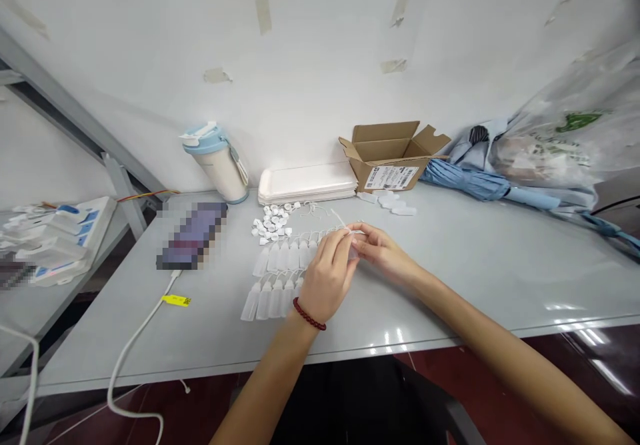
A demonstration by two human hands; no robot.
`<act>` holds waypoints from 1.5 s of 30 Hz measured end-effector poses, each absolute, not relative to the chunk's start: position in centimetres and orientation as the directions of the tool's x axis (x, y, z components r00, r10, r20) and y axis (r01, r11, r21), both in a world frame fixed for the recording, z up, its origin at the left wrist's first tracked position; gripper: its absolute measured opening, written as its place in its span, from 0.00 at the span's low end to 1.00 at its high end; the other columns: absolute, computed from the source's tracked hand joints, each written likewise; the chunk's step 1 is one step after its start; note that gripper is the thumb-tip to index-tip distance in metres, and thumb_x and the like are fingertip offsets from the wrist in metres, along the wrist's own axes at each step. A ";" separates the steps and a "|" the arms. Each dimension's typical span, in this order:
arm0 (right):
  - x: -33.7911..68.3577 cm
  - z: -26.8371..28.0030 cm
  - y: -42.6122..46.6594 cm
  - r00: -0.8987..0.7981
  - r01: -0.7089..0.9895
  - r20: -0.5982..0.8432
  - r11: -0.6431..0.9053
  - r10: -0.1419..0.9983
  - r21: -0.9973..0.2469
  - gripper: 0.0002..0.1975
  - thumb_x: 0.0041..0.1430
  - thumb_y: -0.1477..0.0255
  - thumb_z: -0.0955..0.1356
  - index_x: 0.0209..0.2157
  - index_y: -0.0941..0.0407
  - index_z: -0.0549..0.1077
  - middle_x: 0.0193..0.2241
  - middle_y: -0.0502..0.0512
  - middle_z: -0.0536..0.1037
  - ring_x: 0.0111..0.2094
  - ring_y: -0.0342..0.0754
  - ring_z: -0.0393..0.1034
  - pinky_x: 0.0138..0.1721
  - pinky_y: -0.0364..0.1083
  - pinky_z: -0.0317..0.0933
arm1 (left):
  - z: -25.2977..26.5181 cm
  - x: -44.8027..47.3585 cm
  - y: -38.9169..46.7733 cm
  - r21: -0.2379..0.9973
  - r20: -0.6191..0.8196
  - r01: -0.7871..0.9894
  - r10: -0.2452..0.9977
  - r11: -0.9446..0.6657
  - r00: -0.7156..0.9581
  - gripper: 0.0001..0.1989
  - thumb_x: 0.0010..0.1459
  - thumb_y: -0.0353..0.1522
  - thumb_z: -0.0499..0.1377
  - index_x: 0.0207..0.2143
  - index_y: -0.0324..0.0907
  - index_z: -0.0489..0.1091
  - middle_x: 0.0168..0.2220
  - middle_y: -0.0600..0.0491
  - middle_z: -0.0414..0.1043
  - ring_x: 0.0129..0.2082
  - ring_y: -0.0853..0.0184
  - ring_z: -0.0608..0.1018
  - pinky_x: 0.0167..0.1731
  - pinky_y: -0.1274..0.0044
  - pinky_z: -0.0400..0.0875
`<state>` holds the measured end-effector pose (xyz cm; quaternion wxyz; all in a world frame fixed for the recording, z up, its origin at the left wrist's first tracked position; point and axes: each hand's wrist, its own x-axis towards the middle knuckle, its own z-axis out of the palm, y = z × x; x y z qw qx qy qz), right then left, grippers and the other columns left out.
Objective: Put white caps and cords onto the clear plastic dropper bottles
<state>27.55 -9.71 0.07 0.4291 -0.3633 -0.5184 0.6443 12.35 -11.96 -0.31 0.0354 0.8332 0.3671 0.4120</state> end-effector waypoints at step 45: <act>23.9 -1.1 -17.4 -0.360 0.643 0.245 0.430 0.900 -0.634 0.10 0.60 0.72 0.63 0.44 0.58 0.68 0.41 0.61 0.71 0.43 0.52 0.67 0.43 0.52 0.66 | 1.1 4.1 -16.1 0.485 0.200 0.619 0.768 -0.618 0.609 0.37 0.51 0.31 0.64 0.59 0.45 0.49 0.55 0.45 0.63 0.56 0.58 0.66 0.54 0.64 0.65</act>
